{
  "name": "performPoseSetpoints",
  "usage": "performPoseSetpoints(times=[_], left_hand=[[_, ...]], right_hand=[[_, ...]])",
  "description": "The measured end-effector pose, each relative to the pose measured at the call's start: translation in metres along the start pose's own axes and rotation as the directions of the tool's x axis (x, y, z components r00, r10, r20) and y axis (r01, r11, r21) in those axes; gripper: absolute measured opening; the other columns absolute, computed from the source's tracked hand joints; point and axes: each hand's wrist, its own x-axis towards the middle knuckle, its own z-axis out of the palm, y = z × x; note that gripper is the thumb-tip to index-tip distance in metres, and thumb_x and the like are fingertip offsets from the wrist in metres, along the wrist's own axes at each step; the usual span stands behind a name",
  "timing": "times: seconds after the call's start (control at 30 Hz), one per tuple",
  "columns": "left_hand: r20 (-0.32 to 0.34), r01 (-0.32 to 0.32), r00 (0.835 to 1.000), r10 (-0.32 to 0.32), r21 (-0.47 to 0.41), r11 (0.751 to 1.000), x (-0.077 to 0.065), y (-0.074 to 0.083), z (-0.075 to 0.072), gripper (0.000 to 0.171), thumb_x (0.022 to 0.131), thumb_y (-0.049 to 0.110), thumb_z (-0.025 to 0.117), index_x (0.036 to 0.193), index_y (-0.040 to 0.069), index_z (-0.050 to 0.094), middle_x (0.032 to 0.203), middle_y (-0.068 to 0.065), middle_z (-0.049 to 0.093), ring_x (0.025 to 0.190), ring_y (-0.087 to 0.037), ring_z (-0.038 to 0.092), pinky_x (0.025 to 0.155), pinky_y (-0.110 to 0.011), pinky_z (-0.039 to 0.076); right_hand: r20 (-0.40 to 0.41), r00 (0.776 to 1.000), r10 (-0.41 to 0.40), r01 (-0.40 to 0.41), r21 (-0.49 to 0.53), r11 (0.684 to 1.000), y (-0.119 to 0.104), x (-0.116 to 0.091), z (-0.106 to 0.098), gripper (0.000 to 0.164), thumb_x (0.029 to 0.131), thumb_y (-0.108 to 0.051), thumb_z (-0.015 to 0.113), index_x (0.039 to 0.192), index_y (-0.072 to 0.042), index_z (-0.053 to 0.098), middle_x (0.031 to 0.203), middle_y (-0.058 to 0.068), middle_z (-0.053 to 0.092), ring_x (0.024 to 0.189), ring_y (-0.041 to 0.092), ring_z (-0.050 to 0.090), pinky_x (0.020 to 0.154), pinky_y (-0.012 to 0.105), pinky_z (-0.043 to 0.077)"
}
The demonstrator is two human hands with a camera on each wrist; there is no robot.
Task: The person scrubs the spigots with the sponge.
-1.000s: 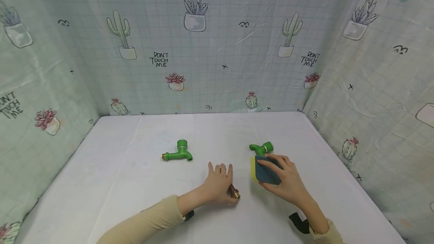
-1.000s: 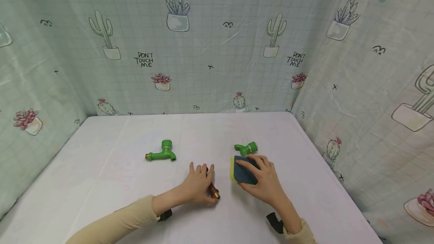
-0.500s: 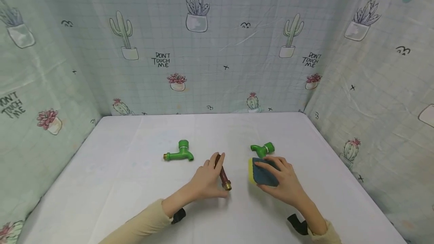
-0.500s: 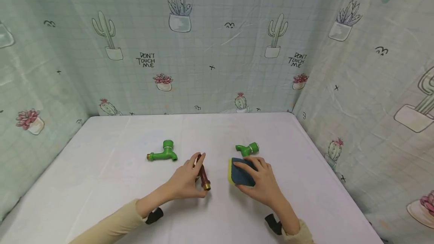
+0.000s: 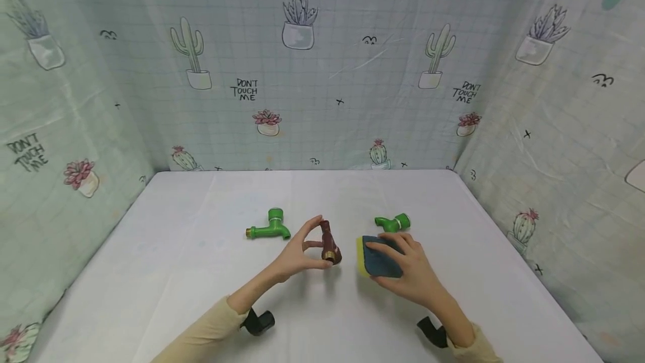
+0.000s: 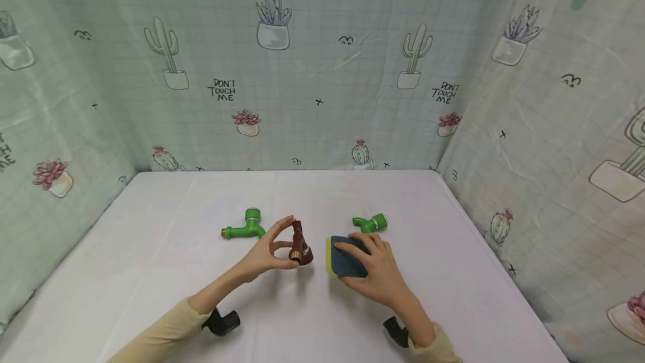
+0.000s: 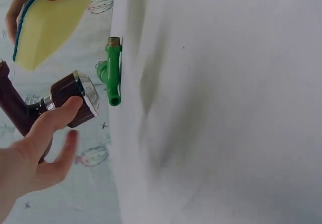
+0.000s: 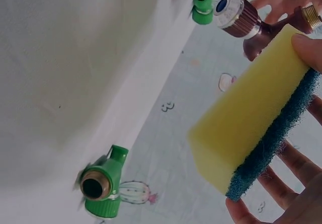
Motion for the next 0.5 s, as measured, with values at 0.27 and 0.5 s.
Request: performPoseSetpoints(times=[0.27, 0.5], left_hand=[[0.206, 0.099, 0.978, -0.013, -0.417, 0.904, 0.001, -0.002, -0.006, 0.091, 0.076, -0.003, 0.064, 0.144, 0.016, 0.006, 0.15, -0.011, 0.0, 0.112, -0.027, 0.05, 0.088, -0.035, 0.049], [0.347, 0.185, 0.938, 0.021, -0.551, 0.814, 0.002, -0.003, -0.007, 0.091, 0.077, -0.004, 0.06, 0.142, 0.002, -0.004, 0.142, -0.029, 0.015, 0.12, -0.022, 0.043, 0.101, -0.039, 0.038]], right_hand=[[-0.009, 1.0, -0.03, 0.03, 0.006, 1.0, -0.007, 0.007, 0.003, 0.069, 0.058, -0.036, 0.08, 0.121, -0.033, 0.051, 0.122, 0.002, 0.049, 0.109, 0.019, 0.04, 0.08, 0.047, 0.041], [-0.008, 0.999, -0.037, 0.037, 0.012, 0.999, -0.009, 0.012, 0.004, 0.069, 0.059, -0.037, 0.08, 0.122, -0.034, 0.051, 0.122, 0.002, 0.049, 0.11, 0.02, 0.039, 0.079, 0.046, 0.041]])
